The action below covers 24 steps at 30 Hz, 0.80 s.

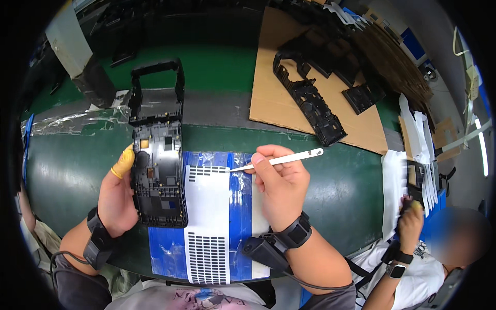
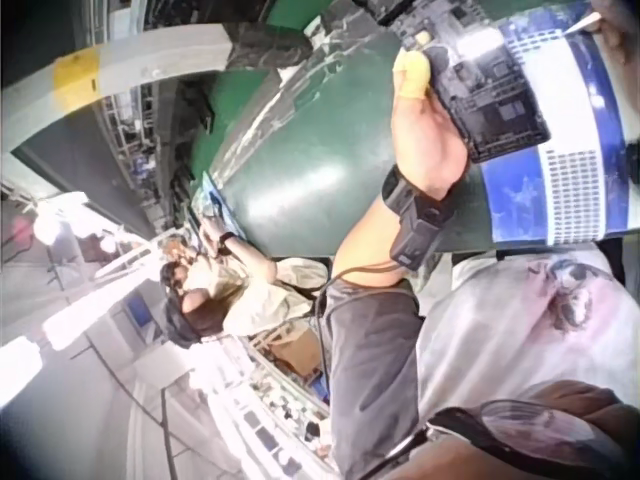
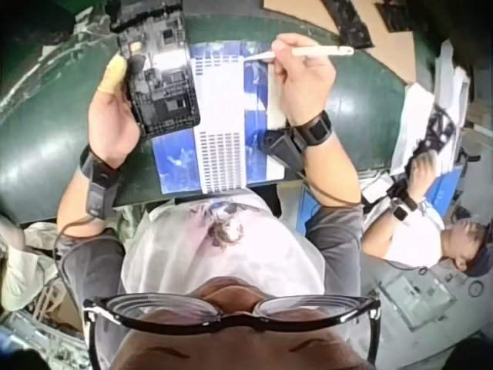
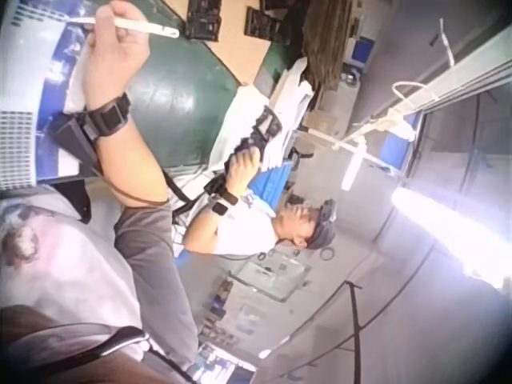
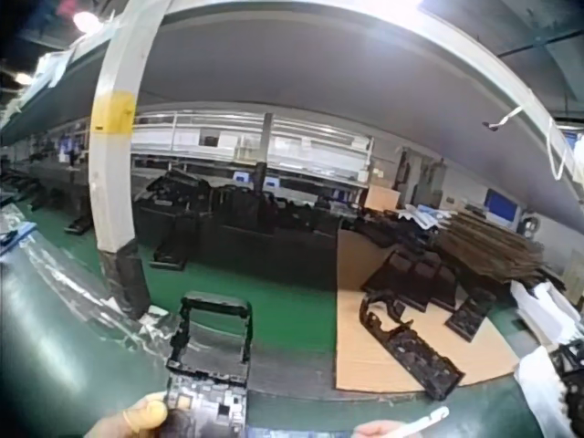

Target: Assembling internal components of an electronic device using tweezers on an assembly line.

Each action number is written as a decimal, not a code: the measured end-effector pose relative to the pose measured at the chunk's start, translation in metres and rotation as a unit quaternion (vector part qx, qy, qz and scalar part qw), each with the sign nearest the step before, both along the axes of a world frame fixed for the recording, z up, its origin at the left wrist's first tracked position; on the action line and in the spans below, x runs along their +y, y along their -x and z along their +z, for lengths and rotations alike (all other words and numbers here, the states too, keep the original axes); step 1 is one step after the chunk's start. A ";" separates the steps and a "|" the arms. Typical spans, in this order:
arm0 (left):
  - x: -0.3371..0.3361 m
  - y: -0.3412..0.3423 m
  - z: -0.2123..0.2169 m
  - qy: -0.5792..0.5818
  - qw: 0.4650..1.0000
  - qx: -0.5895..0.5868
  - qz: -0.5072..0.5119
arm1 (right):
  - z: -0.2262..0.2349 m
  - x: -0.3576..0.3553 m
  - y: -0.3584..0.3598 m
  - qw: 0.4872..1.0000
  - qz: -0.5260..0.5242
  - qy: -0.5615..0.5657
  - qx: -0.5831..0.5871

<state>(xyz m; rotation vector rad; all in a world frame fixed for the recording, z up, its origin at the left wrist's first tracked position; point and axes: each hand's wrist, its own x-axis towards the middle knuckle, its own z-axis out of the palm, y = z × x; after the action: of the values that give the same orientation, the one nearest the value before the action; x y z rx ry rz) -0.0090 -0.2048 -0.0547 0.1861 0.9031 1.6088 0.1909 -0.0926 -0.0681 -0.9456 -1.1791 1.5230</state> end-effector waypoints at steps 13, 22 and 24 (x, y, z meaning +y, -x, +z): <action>-0.024 -0.008 0.019 0.039 0.998 0.001 -0.044 | -0.001 -0.003 0.001 1.000 -0.004 -0.021 -0.019; -0.032 -0.001 0.016 0.007 0.998 -0.063 -0.022 | 0.000 -0.006 0.001 0.999 -0.011 -0.028 -0.044; -0.035 -0.008 0.016 0.028 1.000 -0.014 -0.006 | 0.001 -0.005 0.001 0.999 -0.015 -0.021 -0.037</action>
<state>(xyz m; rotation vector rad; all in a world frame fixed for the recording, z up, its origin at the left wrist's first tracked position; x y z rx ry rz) -0.0007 -0.2395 -0.0391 0.1303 0.9231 1.5696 0.1901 -0.0979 -0.0667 -0.9952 -1.2399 1.4444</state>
